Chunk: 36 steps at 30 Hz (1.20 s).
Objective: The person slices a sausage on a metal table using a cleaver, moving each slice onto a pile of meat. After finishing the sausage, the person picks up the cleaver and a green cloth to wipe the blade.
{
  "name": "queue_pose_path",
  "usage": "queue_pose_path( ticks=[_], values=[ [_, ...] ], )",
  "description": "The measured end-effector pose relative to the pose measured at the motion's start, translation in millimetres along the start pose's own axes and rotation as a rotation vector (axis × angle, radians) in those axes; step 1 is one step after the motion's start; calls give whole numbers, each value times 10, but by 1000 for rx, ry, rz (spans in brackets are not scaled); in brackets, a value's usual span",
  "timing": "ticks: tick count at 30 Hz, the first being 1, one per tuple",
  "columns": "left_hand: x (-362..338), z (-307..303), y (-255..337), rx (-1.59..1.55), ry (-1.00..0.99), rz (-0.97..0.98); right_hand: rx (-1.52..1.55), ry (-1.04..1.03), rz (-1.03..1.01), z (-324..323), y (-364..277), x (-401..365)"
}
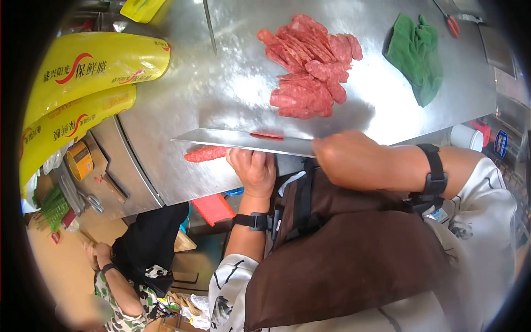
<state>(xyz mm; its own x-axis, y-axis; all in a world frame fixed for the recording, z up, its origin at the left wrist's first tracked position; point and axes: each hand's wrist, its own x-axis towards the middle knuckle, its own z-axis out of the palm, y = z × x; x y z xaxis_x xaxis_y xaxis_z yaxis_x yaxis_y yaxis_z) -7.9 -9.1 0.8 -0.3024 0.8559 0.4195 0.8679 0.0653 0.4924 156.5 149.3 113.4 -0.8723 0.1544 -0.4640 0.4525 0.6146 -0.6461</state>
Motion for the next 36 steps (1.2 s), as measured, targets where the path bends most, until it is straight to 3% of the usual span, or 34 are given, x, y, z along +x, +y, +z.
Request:
queue_pose_path(
  ticks=[5,8,14,21,25,32,36],
  values=[
    [-1,19,-4,12,8,8,9,-39,-18,-45,-10,-49],
    [-37,17,-26,20,16,-2,0,-49,127,-11,17,-209],
    [-11,18,-4,21,32,16,2,51,-67,21,-54,171],
    [49,-19,69,-32,29,-24,-4,73,32,54,116,-161],
    [29,-124,51,116,-33,46,29,127,105,126,189,-384],
    [42,-70,34,82,37,78,50,185,307,78,183,-615],
    [81,-40,71,46,37,95,9,213,262,59,175,-727]
  ],
)
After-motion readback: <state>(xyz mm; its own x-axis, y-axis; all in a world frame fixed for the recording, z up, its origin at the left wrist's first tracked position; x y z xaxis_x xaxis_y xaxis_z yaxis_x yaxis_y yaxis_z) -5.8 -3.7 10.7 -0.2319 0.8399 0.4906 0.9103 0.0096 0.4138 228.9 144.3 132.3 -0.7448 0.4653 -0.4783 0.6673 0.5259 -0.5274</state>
